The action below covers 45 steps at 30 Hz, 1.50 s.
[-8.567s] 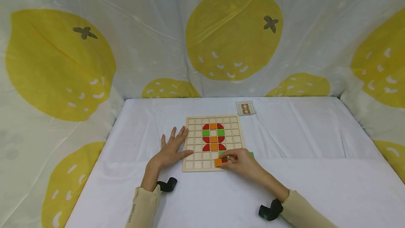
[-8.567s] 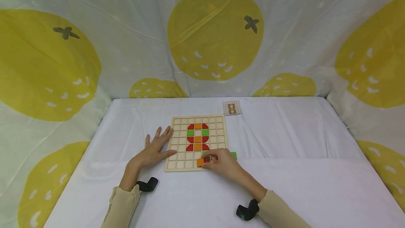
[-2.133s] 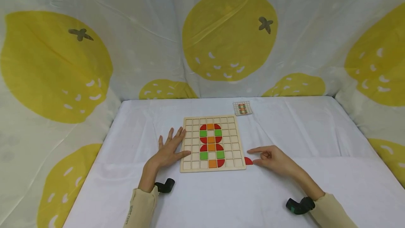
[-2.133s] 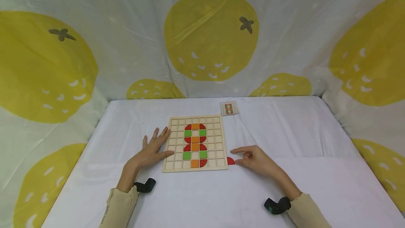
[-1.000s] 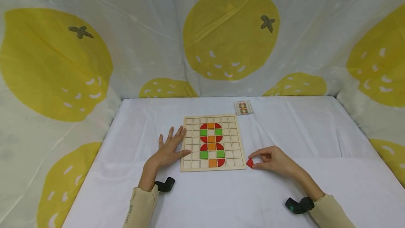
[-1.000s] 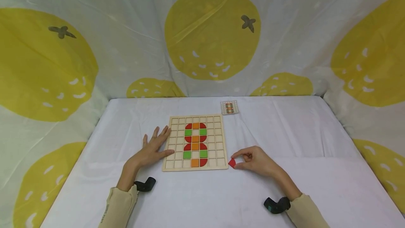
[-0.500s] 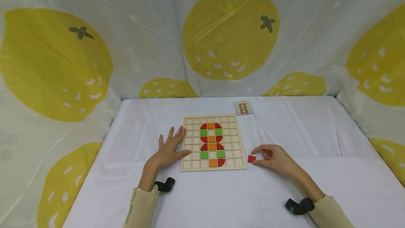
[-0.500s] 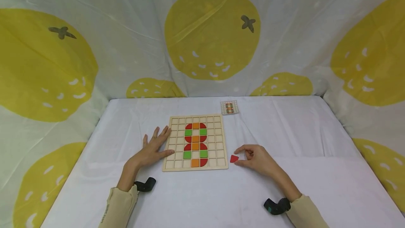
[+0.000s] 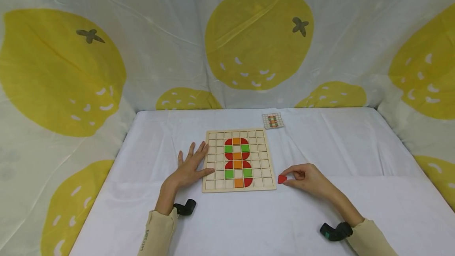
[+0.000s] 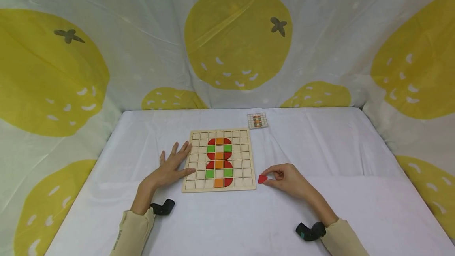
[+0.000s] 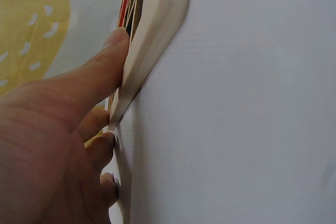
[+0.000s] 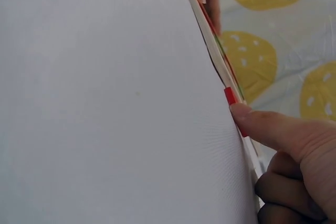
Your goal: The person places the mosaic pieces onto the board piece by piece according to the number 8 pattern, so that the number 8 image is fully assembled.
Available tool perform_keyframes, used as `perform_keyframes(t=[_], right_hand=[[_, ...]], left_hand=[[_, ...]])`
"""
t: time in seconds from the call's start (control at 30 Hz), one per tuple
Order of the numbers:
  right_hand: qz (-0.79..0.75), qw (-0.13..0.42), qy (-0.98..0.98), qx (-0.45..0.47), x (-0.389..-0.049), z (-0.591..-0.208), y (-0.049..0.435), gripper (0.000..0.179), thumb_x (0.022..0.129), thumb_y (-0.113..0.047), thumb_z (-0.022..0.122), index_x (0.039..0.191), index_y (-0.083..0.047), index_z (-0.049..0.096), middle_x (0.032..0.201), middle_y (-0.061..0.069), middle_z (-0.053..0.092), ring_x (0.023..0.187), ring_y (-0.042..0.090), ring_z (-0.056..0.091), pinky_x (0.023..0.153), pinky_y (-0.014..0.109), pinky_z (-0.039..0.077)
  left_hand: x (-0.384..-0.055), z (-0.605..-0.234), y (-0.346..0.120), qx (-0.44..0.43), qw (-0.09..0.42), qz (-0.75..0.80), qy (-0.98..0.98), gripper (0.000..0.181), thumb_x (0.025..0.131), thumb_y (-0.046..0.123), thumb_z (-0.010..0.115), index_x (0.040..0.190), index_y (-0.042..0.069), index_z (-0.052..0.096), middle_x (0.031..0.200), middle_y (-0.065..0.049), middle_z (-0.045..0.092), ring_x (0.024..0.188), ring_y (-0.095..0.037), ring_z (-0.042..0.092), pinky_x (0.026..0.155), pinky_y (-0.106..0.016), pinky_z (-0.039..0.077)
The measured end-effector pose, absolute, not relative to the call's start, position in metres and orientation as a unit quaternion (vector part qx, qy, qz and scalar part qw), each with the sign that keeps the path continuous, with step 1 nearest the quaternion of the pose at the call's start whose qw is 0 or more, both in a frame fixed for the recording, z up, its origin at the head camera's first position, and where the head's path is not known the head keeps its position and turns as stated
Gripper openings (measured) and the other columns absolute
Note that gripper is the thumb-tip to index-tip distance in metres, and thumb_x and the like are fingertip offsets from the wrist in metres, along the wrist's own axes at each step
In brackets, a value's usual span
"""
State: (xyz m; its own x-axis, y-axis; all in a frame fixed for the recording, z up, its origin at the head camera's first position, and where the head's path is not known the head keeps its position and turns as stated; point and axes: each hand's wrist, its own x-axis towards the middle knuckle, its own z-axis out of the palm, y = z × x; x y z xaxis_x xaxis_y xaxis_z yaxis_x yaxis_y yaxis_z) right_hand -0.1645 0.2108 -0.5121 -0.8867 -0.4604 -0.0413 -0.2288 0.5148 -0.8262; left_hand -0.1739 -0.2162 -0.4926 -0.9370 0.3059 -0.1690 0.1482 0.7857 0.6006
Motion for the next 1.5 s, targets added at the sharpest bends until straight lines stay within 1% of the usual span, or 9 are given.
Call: perform_keyframes(t=[0.23,0.43,0.6,0.73,1.0,1.1,1.23,1.37,1.5], right_hand=[[-0.464,0.119,0.862,-0.164,-0.164,-0.513,0.21,0.015,0.084,-0.023,0.087,0.098,-0.02,0.081,0.06,-0.008,0.032,0.059,0.001,0.032,0.058,0.018,0.034],[-0.477,0.114,0.864,-0.117,-0.162,-0.507,0.203,0.017,0.083,-0.027,0.088,0.097,-0.019,0.082,0.059,-0.006,0.033,0.057,0.002,0.03,0.055,0.019,0.029],[-0.497,0.136,0.853,-0.085,-0.153,-0.497,0.172,0.018,0.083,-0.023,0.087,0.1,-0.017,0.082,0.057,-0.004,0.032,0.054,0.005,0.028,0.052,0.02,0.025],[-0.502,0.143,0.848,-0.094,-0.144,-0.49,0.138,0.018,0.083,-0.021,0.087,0.099,-0.014,0.082,0.056,-0.005,0.032,0.053,0.006,0.029,0.052,0.019,0.025],[-0.482,0.115,0.853,-0.162,-0.134,-0.488,0.081,0.016,0.083,-0.019,0.087,0.096,-0.012,0.082,0.056,-0.008,0.03,0.055,0.001,0.028,0.056,0.016,0.028],[-0.474,0.109,0.856,-0.174,-0.131,-0.49,0.066,0.015,0.084,-0.017,0.086,0.098,-0.011,0.083,0.055,-0.009,0.031,0.054,0.001,0.028,0.054,0.016,0.025],[-0.446,0.087,0.874,-0.173,-0.13,-0.493,0.053,0.014,0.085,-0.015,0.086,0.097,-0.009,0.082,0.054,-0.009,0.033,0.053,0.001,0.029,0.051,0.016,0.022],[-0.414,0.053,0.893,-0.168,-0.128,-0.493,0.046,0.014,0.083,-0.015,0.087,0.095,-0.008,0.081,0.054,-0.009,0.039,0.052,0.001,0.034,0.049,0.016,0.023],[-0.391,0.021,0.906,-0.161,-0.125,-0.492,0.041,0.012,0.082,-0.015,0.088,0.089,-0.008,0.081,0.055,-0.01,0.046,0.052,0.001,0.037,0.048,0.016,0.026]], left_hand=[[-0.174,-0.492,-0.216,0.12,0.13,0.309,0.934,0.093,0.097,0.039,0.071,0.166,0.009,0.018,0.176,-0.012,0.008,0.161,-0.043,-0.01,0.119,-0.073,-0.018],[-0.174,-0.492,-0.216,0.121,0.133,0.313,0.933,0.093,0.097,0.04,0.071,0.166,0.009,0.017,0.175,-0.013,0.008,0.161,-0.043,-0.011,0.119,-0.073,-0.019],[-0.174,-0.493,-0.218,0.122,0.134,0.308,0.934,0.093,0.097,0.041,0.071,0.166,0.009,0.017,0.176,-0.012,0.007,0.161,-0.042,-0.011,0.119,-0.073,-0.019],[-0.174,-0.493,-0.218,0.122,0.134,0.305,0.935,0.093,0.097,0.042,0.07,0.166,0.009,0.017,0.176,-0.012,0.007,0.161,-0.042,-0.011,0.119,-0.073,-0.019],[-0.174,-0.492,-0.217,0.12,0.137,0.302,0.936,0.093,0.097,0.042,0.07,0.166,0.01,0.016,0.176,-0.012,0.006,0.161,-0.042,-0.011,0.12,-0.073,-0.018],[-0.174,-0.491,-0.216,0.12,0.137,0.301,0.936,0.093,0.098,0.041,0.069,0.166,0.009,0.016,0.176,-0.012,0.007,0.161,-0.042,-0.011,0.12,-0.073,-0.017],[-0.173,-0.49,-0.214,0.121,0.134,0.301,0.936,0.092,0.098,0.041,0.07,0.166,0.009,0.017,0.176,-0.012,0.008,0.162,-0.042,-0.01,0.12,-0.073,-0.017],[-0.172,-0.49,-0.214,0.12,0.133,0.301,0.937,0.092,0.097,0.04,0.07,0.166,0.009,0.018,0.176,-0.012,0.009,0.162,-0.042,-0.01,0.12,-0.072,-0.017],[-0.172,-0.49,-0.215,0.118,0.132,0.301,0.937,0.092,0.097,0.04,0.07,0.166,0.009,0.018,0.175,-0.012,0.009,0.162,-0.041,-0.009,0.12,-0.072,-0.017]])
